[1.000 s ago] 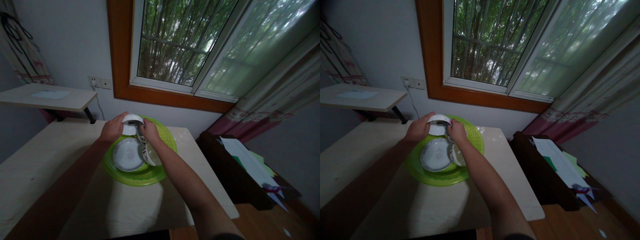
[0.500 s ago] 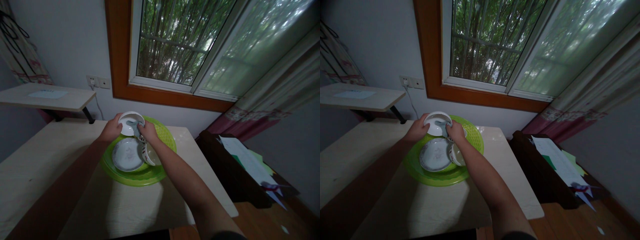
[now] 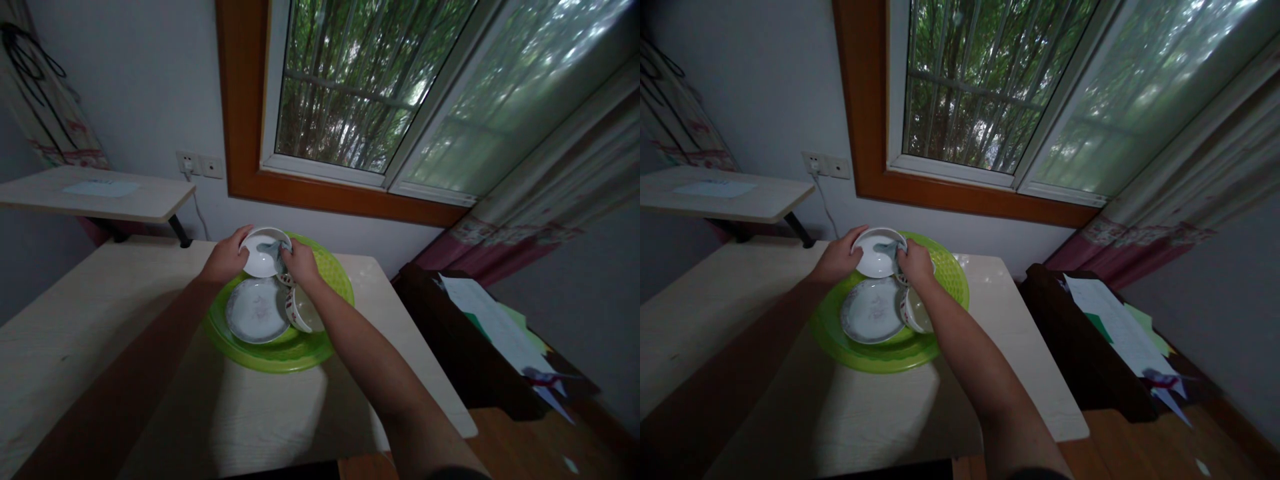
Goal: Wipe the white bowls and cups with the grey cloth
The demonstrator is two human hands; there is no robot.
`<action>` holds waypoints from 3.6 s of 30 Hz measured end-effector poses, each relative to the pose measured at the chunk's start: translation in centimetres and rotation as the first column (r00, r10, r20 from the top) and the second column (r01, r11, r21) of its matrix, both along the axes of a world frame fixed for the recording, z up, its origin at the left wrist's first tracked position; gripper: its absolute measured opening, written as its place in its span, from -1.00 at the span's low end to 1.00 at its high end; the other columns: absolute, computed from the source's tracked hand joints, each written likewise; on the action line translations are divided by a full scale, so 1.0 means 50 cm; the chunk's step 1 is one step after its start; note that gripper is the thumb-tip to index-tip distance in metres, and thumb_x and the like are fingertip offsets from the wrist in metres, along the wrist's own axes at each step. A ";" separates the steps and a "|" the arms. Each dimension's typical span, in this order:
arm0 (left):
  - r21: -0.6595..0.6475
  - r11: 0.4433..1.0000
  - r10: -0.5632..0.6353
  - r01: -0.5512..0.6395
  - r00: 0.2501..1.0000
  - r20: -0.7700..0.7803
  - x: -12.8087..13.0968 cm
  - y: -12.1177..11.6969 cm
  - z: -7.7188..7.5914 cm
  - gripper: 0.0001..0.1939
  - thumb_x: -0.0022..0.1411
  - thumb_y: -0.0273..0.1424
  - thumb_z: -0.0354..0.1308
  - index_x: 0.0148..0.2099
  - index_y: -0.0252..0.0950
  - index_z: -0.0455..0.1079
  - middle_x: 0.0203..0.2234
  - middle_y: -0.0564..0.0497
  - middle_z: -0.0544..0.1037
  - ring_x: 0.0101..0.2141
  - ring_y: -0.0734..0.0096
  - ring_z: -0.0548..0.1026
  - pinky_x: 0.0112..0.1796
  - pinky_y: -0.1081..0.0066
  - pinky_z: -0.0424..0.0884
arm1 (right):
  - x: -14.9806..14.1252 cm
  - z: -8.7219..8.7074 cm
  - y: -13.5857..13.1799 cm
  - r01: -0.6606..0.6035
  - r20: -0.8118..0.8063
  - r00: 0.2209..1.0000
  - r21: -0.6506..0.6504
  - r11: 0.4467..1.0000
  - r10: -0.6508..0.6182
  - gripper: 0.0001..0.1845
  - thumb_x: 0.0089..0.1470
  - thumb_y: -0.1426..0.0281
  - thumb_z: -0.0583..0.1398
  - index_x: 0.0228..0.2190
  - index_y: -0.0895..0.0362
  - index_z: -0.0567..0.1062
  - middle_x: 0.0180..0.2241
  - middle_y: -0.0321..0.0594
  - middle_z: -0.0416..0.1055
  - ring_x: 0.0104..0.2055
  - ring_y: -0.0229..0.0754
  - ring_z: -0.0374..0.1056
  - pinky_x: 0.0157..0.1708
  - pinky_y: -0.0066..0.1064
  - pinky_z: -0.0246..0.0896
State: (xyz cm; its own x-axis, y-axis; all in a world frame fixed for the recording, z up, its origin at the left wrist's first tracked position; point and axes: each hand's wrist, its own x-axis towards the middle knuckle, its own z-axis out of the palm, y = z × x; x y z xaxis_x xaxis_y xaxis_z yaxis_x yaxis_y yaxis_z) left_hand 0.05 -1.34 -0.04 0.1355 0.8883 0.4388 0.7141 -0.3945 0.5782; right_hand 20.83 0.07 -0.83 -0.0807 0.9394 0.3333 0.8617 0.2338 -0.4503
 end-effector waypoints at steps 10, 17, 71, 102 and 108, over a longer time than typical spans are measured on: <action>-0.015 0.987 -0.153 0.157 0.977 0.146 -0.006 0.019 -0.022 -0.27 0.06 -0.50 -0.02 0.33 -0.39 0.13 0.22 -0.18 0.35 0.20 0.17 0.33 0.24 0.15 0.20 | 0.001 -0.008 0.006 -0.029 -0.086 0.996 0.012 1.000 0.030 -0.67 0.29 0.25 0.05 -0.18 0.15 0.53 -0.23 -0.14 0.57 -0.20 -0.14 0.47 -0.20 -0.45 0.25; 0.014 0.981 -0.195 0.195 0.970 0.145 -0.008 0.021 -0.026 -0.29 0.05 -0.52 -0.09 0.30 -0.39 0.18 0.22 -0.14 0.35 0.21 0.22 0.31 0.27 0.18 0.15 | -0.003 0.011 -0.010 -0.025 0.054 0.998 0.020 0.999 0.024 -0.68 0.29 0.25 0.04 -0.13 0.14 0.51 -0.18 -0.10 0.57 -0.14 -0.09 0.47 -0.14 -0.42 0.24; -0.323 0.876 -0.041 0.359 0.722 0.690 0.004 0.010 -0.015 -0.40 0.11 0.01 0.20 0.01 -0.38 0.50 -0.12 -0.20 0.61 -0.24 0.17 0.55 -0.27 0.32 0.43 | 0.008 -0.016 0.013 -0.123 -0.038 0.992 -0.025 0.992 0.122 -0.76 0.15 0.19 0.20 -0.25 0.06 0.55 -0.29 -0.19 0.58 -0.28 -0.09 0.44 -0.28 -0.37 0.25; -0.263 0.904 -0.009 0.337 0.630 0.777 0.016 0.000 -0.005 -0.33 0.08 0.04 0.21 0.06 -0.38 0.47 -0.23 -0.15 0.62 -0.19 0.09 0.54 -0.23 0.28 0.46 | 0.000 0.025 -0.020 -0.042 -0.146 0.987 0.168 0.985 0.067 -0.50 0.32 0.02 -0.03 -0.23 0.08 0.56 -0.32 -0.16 0.55 -0.28 -0.12 0.42 -0.25 -0.40 0.17; -0.266 0.910 -0.010 0.317 0.660 0.752 0.011 0.006 -0.009 -0.35 0.10 0.06 0.19 0.01 -0.39 0.49 -0.22 -0.15 0.62 -0.17 0.06 0.53 -0.21 0.24 0.46 | 0.014 0.031 -0.020 0.008 -0.331 0.941 0.244 0.970 0.075 -0.49 0.32 0.03 -0.06 -0.28 0.09 0.51 -0.38 -0.21 0.50 -0.33 -0.14 0.38 -0.27 -0.40 0.18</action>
State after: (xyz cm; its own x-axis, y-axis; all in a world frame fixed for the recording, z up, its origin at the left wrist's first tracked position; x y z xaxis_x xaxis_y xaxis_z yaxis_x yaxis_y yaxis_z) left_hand 0.61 -1.06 -0.51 0.0720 0.9889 0.1303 -0.0482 -0.1270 0.9907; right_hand 21.51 -0.92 0.70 0.0450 0.8276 0.5595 0.6599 0.3958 -0.6386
